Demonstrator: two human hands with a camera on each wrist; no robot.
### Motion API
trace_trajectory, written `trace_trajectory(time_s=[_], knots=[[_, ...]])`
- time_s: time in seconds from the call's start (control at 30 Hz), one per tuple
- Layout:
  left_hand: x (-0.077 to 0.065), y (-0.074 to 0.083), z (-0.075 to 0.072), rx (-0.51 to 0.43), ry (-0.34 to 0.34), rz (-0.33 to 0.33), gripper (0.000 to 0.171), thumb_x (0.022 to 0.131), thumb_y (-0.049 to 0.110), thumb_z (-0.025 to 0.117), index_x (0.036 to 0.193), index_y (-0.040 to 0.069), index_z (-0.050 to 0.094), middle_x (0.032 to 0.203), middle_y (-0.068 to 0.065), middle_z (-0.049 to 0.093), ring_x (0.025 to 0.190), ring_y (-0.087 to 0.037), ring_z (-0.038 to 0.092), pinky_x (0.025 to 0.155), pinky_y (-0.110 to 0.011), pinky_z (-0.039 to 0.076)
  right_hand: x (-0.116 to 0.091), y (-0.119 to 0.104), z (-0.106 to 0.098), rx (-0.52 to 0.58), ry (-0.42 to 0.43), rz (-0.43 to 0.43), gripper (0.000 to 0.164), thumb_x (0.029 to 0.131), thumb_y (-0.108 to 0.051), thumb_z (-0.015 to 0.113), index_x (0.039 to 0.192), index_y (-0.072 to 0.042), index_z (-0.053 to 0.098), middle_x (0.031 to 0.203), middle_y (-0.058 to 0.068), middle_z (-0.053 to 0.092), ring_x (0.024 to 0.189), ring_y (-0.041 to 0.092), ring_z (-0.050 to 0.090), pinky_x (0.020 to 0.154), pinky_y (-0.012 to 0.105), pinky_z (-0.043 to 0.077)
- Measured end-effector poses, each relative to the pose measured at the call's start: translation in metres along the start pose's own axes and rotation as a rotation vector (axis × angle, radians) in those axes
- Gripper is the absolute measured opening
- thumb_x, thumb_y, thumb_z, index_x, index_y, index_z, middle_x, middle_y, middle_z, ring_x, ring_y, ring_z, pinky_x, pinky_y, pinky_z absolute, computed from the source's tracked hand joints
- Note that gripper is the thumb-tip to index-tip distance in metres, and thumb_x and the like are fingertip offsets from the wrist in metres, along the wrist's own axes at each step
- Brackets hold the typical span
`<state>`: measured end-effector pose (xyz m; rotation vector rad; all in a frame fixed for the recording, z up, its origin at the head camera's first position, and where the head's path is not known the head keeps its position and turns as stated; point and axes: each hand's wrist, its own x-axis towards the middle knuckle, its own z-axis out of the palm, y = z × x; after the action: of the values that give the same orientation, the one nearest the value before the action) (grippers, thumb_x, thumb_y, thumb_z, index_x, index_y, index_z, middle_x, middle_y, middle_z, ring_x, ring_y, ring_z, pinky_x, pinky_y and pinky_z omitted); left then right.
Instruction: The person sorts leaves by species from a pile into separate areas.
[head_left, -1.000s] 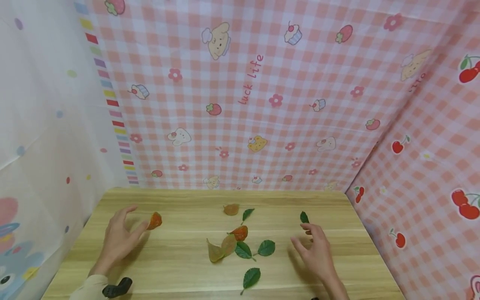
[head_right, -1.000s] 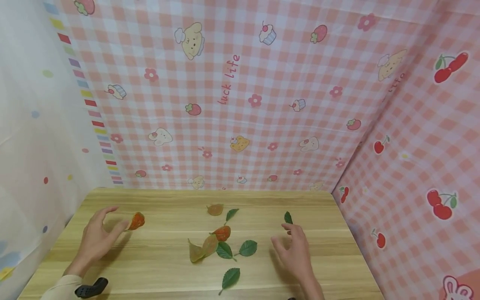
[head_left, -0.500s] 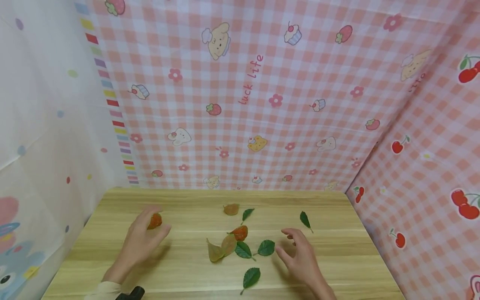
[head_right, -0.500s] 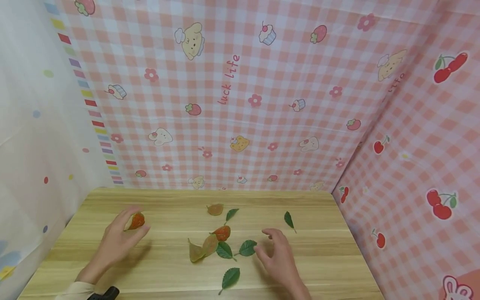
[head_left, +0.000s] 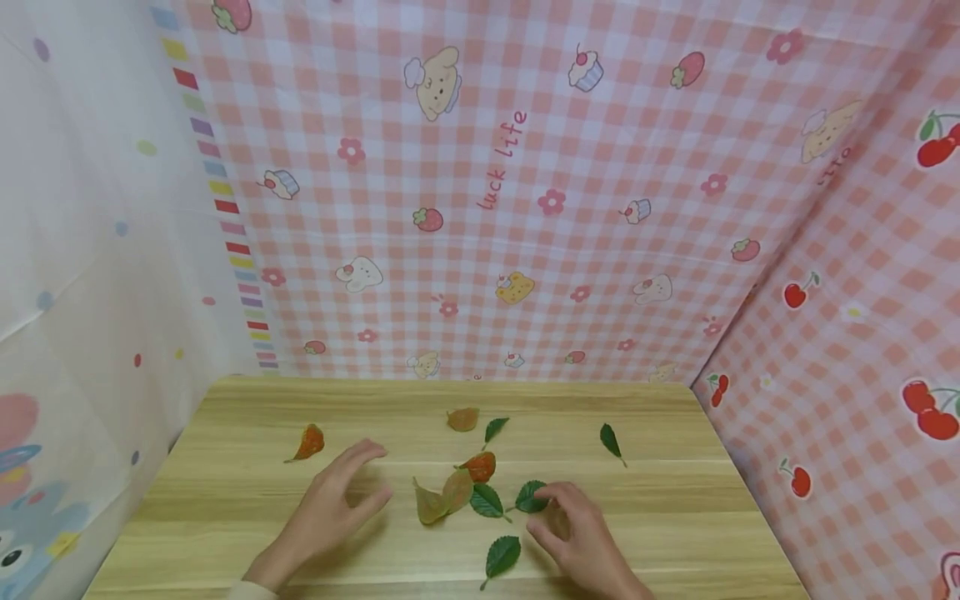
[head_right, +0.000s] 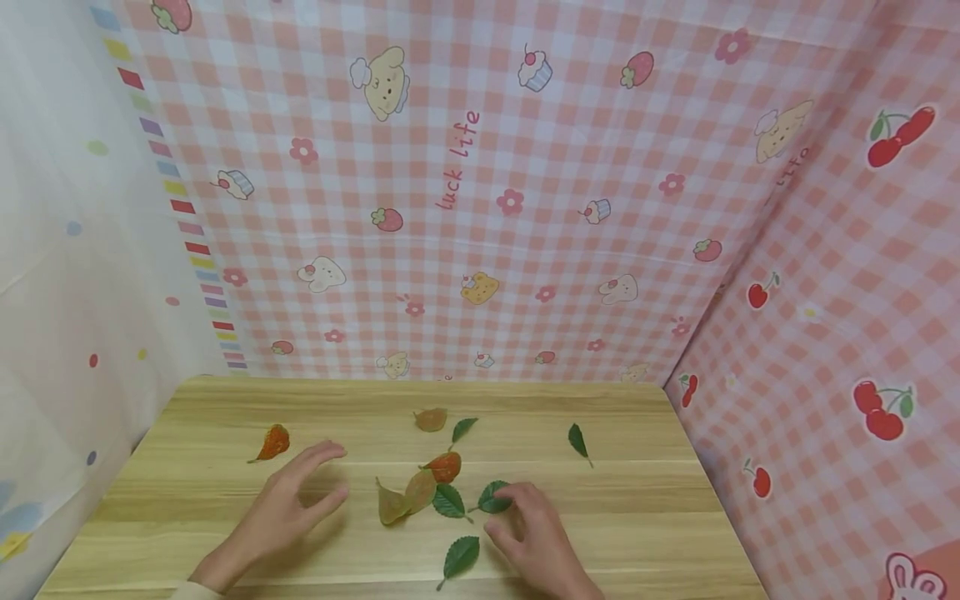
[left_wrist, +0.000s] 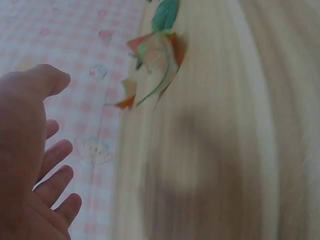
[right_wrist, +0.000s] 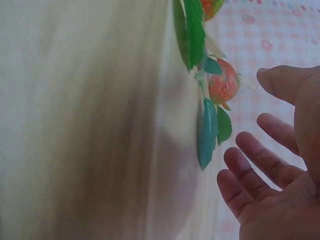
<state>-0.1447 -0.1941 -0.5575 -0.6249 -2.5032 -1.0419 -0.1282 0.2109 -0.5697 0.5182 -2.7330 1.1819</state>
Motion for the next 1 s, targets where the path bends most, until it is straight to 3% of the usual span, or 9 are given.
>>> trace_trajectory(time_s=[0.2, 0.4, 0.57, 1.0], knots=[[-0.006, 0.009, 0.014, -0.034, -0.076, -0.007, 0.048, 0.099, 0.019, 0.088, 0.142, 0.004, 0.071, 0.15, -0.022, 0.072, 0.142, -0.05, 0.068, 0.109, -0.068, 0.059, -0.003, 0.0, 0.008, 0.023, -0.096, -0.021, 0.032, 0.101, -0.018, 0.086, 0.129, -0.011, 0.073, 0.128, 0.001, 0.075, 0.121, 0.025, 0.072, 0.106, 0.042, 0.062], [-0.011, 0.016, 0.03, -0.035, -0.15, -0.003, 0.048, 0.1, 0.024, 0.088, 0.141, 0.006, 0.072, 0.148, -0.016, 0.074, 0.142, -0.043, 0.069, 0.11, -0.065, 0.06, 0.0, -0.004, 0.017, 0.014, -0.116, -0.056, 0.032, 0.103, -0.022, 0.086, 0.13, -0.011, 0.073, 0.128, 0.001, 0.075, 0.12, 0.023, 0.072, 0.104, 0.039, 0.062], [-0.012, 0.021, 0.041, -0.044, -0.177, 0.051, 0.046, 0.096, 0.02, 0.092, 0.137, 0.007, 0.074, 0.141, -0.009, 0.077, 0.134, -0.033, 0.074, 0.11, -0.058, 0.063, 0.008, -0.011, 0.022, 0.013, -0.123, -0.047, 0.031, 0.104, -0.025, 0.084, 0.13, -0.01, 0.074, 0.125, 0.003, 0.075, 0.113, 0.022, 0.071, 0.098, 0.037, 0.061], [-0.01, 0.03, 0.049, -0.025, -0.263, 0.021, 0.047, 0.098, 0.026, 0.091, 0.139, 0.01, 0.074, 0.14, -0.004, 0.077, 0.133, -0.029, 0.074, 0.114, -0.056, 0.061, 0.031, -0.015, 0.03, 0.064, -0.179, 0.005, 0.028, 0.103, -0.02, 0.085, 0.124, -0.004, 0.076, 0.108, 0.005, 0.073, 0.088, 0.008, 0.06, 0.077, 0.022, 0.05]])
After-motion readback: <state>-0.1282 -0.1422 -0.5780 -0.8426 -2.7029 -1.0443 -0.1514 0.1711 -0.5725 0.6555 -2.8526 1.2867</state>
